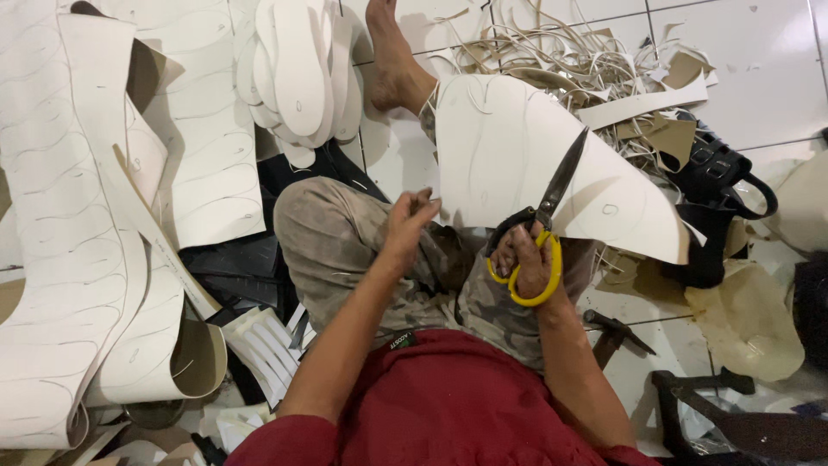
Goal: The person sits on the floor and uses yellow-handled scissors to cut a white sheet of material along pre-drawn outlines. They carefully follow the curved lines to separate individual shapes from the larger sheet.
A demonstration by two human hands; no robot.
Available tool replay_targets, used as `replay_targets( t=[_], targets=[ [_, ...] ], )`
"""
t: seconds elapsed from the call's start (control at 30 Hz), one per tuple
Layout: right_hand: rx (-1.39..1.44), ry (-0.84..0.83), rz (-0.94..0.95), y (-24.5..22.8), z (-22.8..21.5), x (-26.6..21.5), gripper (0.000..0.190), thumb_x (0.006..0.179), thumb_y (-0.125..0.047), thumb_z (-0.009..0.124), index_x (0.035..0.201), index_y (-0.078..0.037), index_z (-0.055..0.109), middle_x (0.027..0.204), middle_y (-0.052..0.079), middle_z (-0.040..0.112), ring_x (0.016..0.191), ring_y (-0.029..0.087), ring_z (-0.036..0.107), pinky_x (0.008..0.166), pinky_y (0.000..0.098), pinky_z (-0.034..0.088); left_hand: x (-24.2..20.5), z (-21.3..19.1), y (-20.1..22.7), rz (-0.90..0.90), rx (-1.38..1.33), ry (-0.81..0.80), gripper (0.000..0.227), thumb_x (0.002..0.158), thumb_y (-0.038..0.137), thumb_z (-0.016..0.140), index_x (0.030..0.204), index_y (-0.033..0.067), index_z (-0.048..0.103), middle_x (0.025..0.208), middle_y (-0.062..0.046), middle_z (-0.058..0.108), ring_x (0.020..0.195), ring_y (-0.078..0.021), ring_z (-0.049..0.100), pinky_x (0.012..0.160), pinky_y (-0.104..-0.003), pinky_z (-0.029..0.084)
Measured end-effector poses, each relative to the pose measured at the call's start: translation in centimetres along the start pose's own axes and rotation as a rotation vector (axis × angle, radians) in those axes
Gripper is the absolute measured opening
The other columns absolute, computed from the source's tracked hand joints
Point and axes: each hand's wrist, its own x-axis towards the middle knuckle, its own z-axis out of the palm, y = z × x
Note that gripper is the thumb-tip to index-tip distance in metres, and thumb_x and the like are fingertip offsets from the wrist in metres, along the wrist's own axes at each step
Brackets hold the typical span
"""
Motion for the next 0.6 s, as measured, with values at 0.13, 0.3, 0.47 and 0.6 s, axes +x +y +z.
replay_targets(
  t=[0.13, 0.3, 0.47, 0.6],
  targets=[
    [0.173, 0.005, 0.004, 1.4, 0.1, 0.1, 0.034, 0.095, -0.02, 0.045, 0.067, -0.001, 0.044, 0.043, 0.012, 0.04, 0.031, 0.021, 0.044, 0.041, 0.0355, 0.051, 3.7, 0.9, 0.3, -0.234, -0.309, -0.051, 0.031, 0.07, 0.011, 0.081, 0.084, 0.0061, 0.054, 0.095, -0.008, 0.057, 0.08, -0.0173, 0.059, 0.068, -0.028, 0.052],
    [0.443, -0.059, -0.083, 5.0, -1.8, -1.4, 0.035, 0.101, -0.019, 0.03, 0.094, 0.002, 0.056, 0.06, 0.005, 0.051, 0.048, 0.014, 0.051, 0.054, 0.0265, 0.051, 2.2, 2.3, 10.3, -0.206, -0.444, -0.266, 0.041, 0.06, -0.01, 0.077, 0.097, 0.0, 0.061, 0.091, -0.016, 0.065, 0.08, -0.0256, 0.067, 0.067, -0.035, 0.058],
    [-0.267, -0.012, -0.043, -1.6, -0.1, -3.6, 0.032, 0.09, -0.016, 0.053, 0.058, -0.01, 0.049, 0.043, 0.004, 0.052, 0.038, 0.019, 0.053, 0.046, 0.0295, 0.047, -1.7, 5.0, 19.7, 0.386, 0.209, -0.599, 0.055, 0.078, 0.014, 0.07, 0.13, 0.0145, 0.053, 0.108, -0.014, 0.058, 0.105, -0.0164, 0.053, 0.095, -0.036, 0.044],
    [-0.222, 0.041, -0.008, 3.4, -4.0, -8.3, 0.01, 0.084, -0.011, 0.064, 0.082, -0.001, 0.059, 0.063, 0.009, 0.062, 0.06, 0.012, 0.058, 0.059, 0.0291, 0.051, -4.3, 6.6, 21.7, 0.358, 0.058, -0.682, 0.046, 0.087, 0.01, 0.064, 0.132, 0.0156, 0.053, 0.126, -0.006, 0.056, 0.12, -0.0114, 0.048, 0.102, -0.03, 0.041]
  ],
)
